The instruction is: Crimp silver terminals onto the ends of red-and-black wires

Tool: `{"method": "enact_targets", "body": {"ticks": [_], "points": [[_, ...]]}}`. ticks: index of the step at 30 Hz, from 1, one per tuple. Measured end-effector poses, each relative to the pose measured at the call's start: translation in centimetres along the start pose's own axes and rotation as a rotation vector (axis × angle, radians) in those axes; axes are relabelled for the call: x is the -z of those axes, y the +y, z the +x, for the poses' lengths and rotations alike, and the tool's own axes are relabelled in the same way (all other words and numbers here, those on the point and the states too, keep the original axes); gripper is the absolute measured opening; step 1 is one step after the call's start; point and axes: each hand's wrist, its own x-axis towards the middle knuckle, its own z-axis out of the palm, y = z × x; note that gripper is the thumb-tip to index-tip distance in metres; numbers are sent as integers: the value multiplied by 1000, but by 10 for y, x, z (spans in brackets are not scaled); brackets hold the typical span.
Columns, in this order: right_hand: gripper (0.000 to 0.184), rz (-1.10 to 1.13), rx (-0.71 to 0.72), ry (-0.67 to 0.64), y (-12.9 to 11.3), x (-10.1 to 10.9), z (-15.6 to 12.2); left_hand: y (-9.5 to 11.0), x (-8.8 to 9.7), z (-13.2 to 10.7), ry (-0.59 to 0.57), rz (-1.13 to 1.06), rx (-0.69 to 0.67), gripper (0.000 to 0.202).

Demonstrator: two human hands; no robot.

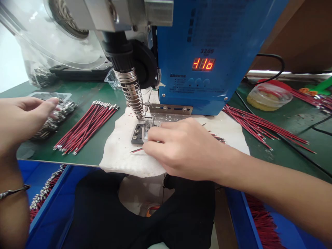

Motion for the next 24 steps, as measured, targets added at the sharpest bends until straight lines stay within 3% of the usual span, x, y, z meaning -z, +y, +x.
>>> {"method": "enact_targets", "body": {"ticks": [6, 24], "points": [[25, -41, 49, 62, -5, 1, 4, -3, -2, 2, -2, -8, -8, 57], [25, -49, 53, 4, -1, 4, 2, -2, 0, 2, -18, 13, 8, 56]]}}
